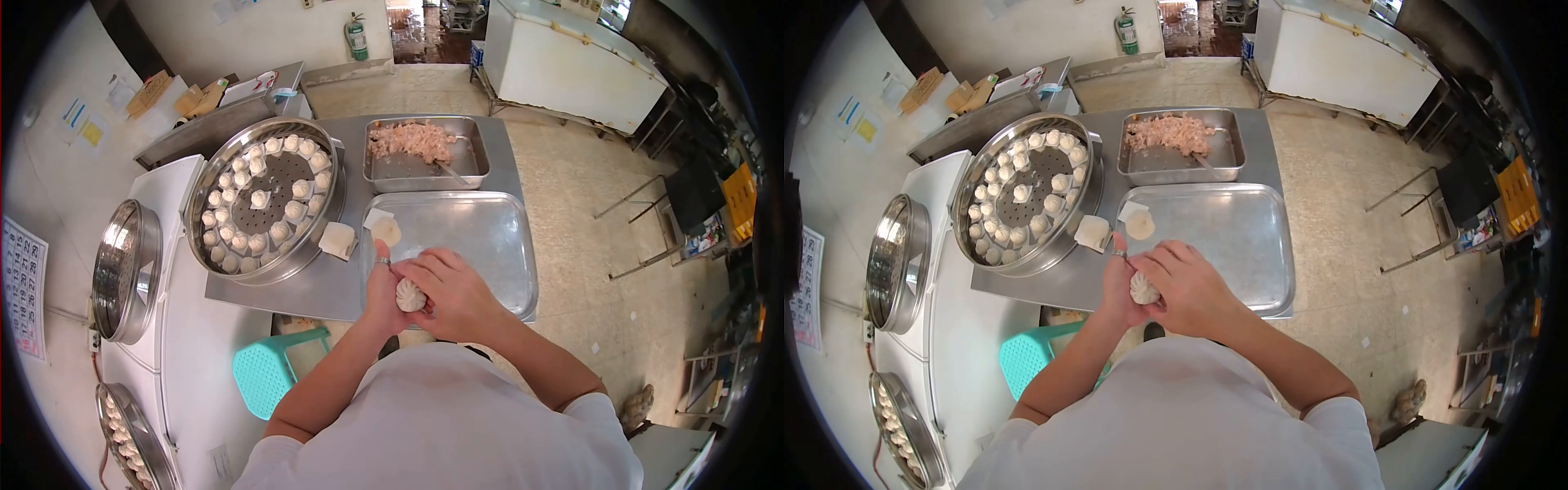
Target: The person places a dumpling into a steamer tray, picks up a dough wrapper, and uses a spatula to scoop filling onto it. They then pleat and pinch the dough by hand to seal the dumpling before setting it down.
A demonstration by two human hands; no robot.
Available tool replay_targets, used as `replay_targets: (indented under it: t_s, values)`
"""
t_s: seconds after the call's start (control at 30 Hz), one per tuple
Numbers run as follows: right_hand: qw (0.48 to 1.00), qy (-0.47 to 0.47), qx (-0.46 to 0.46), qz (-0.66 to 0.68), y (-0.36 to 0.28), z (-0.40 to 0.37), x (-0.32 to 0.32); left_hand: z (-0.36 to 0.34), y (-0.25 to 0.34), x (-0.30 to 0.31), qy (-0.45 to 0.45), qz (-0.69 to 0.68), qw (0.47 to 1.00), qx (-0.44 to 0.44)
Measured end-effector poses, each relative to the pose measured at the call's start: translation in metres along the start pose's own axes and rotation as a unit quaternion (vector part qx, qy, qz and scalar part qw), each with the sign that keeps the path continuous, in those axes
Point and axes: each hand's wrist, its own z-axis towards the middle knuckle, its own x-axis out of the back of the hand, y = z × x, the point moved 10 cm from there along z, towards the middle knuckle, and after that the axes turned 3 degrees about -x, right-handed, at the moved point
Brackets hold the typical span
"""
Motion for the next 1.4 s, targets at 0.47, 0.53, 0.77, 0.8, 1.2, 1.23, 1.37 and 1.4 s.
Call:
replay_targets:
  t_s: [0.47, 0.53, 0.77, 0.8, 1.2, 1.23, 1.37, 1.4]
  values:
    - [0.997, -0.071, 0.01, 0.009, 0.035, -0.029, 0.007, 0.027, -0.038, 0.01, 0.05, 0.056, 0.997, -0.027]
    - [0.997, -0.074, 0.028, 0.012, 0.036, -0.033, 0.008, 0.03, -0.046, 0.004, 0.03, 0.069, 0.997, -0.019]
    - [0.963, -0.079, -0.16, 0.202, 0.088, -0.035, 0.022, 0.028, -0.052, -0.011, 0.007, 0.047, 0.999, -0.014]
    - [0.933, -0.06, -0.209, 0.285, 0.101, -0.036, 0.022, 0.031, -0.053, -0.01, -0.029, 0.046, 0.998, -0.016]
    - [0.658, -0.026, -0.44, 0.611, 0.135, -0.033, -0.05, 0.044, -0.031, -0.006, -0.102, 0.136, 0.985, -0.018]
    - [0.626, -0.025, -0.447, 0.638, 0.135, -0.031, -0.055, 0.042, -0.027, -0.003, -0.106, 0.151, 0.983, -0.014]
    - [0.632, -0.014, -0.424, 0.648, 0.139, -0.013, -0.064, 0.043, -0.005, 0.02, -0.105, 0.211, 0.971, -0.028]
    - [0.633, -0.018, -0.417, 0.652, 0.14, -0.012, -0.071, 0.047, 0.0, 0.03, -0.101, 0.207, 0.973, -0.032]
